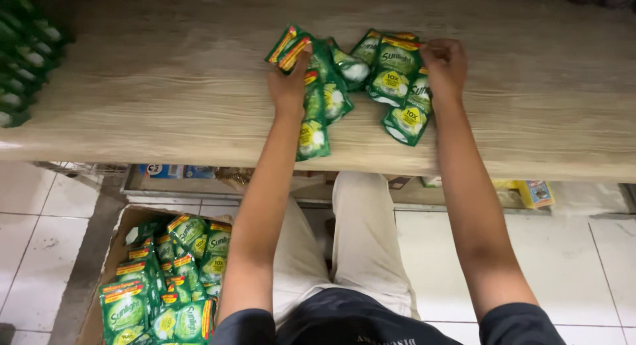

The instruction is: The person takes several soap packets from a cardboard box on the floor and places them onto a wooden shelf by hand.

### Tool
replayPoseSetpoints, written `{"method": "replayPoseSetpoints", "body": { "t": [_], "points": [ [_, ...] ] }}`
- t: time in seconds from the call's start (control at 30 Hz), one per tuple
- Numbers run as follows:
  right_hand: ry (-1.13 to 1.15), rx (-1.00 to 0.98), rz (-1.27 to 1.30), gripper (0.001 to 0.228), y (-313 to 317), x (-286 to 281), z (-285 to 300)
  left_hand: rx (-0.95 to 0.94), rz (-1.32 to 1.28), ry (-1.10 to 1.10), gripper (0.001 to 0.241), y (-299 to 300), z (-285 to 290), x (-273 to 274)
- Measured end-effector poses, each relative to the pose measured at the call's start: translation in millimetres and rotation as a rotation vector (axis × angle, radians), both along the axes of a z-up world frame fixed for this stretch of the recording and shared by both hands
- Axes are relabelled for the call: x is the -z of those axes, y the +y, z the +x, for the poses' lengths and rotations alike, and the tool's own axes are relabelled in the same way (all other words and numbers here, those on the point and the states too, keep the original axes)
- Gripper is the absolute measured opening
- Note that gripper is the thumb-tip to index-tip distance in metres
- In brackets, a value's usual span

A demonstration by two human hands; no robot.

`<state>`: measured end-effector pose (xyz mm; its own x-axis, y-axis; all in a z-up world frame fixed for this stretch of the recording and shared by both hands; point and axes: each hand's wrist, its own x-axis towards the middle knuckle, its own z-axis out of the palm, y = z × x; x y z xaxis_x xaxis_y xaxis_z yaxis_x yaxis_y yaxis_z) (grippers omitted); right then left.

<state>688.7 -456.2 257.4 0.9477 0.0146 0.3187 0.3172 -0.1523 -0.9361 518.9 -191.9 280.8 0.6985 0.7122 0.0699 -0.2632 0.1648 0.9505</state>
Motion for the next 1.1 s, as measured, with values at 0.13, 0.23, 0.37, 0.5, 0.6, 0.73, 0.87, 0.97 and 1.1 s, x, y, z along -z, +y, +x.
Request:
{"method": "replayPoseSetpoints", "body": {
  "t": [0.13,0.23,0.37,0.5,0.6,0.73,0.87,0.97,1.1],
  "points": [
    [0.147,0.102,0.299,0.029,-22.4,9.3,22.6,-0.222,-0.015,0.318,0.068,3.1,11.1,17.3],
    [0.099,0.103,0.438,0.034,-24.3,15.6,27.6,-0.420,0.204,0.151,0.080,2.9,10.0,25.3],
    [-0.099,0.143,0.155,0.033,-20.7,7.9,12.8,-0.333,0.161,0.091,0.058,10.5,5.7,18.5],
    [-0.626,0.255,-0.195,0.025,-9.9,-22.7,-21.0,-0.228,0.254,-0.006,0.050,4.4,-2.4,6.2],
    [-0.509,-0.020,0.027,0.011,-3.3,-49.7,-66.3,-0.216,0.529,-0.131,0.047,-14.2,-9.3,-6.2],
    [-0.044,-0.487,0.096,0.032,11.6,-54.1,-168.3,0.026,0.466,-0.186,0.035,-47.0,-28.2,-37.2],
    [-0.016,-0.523,0.208,0.047,30.2,-54.2,-214.3,0.255,0.433,-0.277,0.029,-74.6,-46.1,-65.3],
    [0.071,-0.479,0.142,0.033,14.4,-54.2,-206.9,0.478,0.377,-0.333,0.029,-82.5,-59.1,-81.0],
    [0.021,-0.463,0.137,0.015,-5.6,-57.1,-202.1,0.543,0.438,-0.384,0.035,-79.8,-64.7,-89.9]
  ]
}}
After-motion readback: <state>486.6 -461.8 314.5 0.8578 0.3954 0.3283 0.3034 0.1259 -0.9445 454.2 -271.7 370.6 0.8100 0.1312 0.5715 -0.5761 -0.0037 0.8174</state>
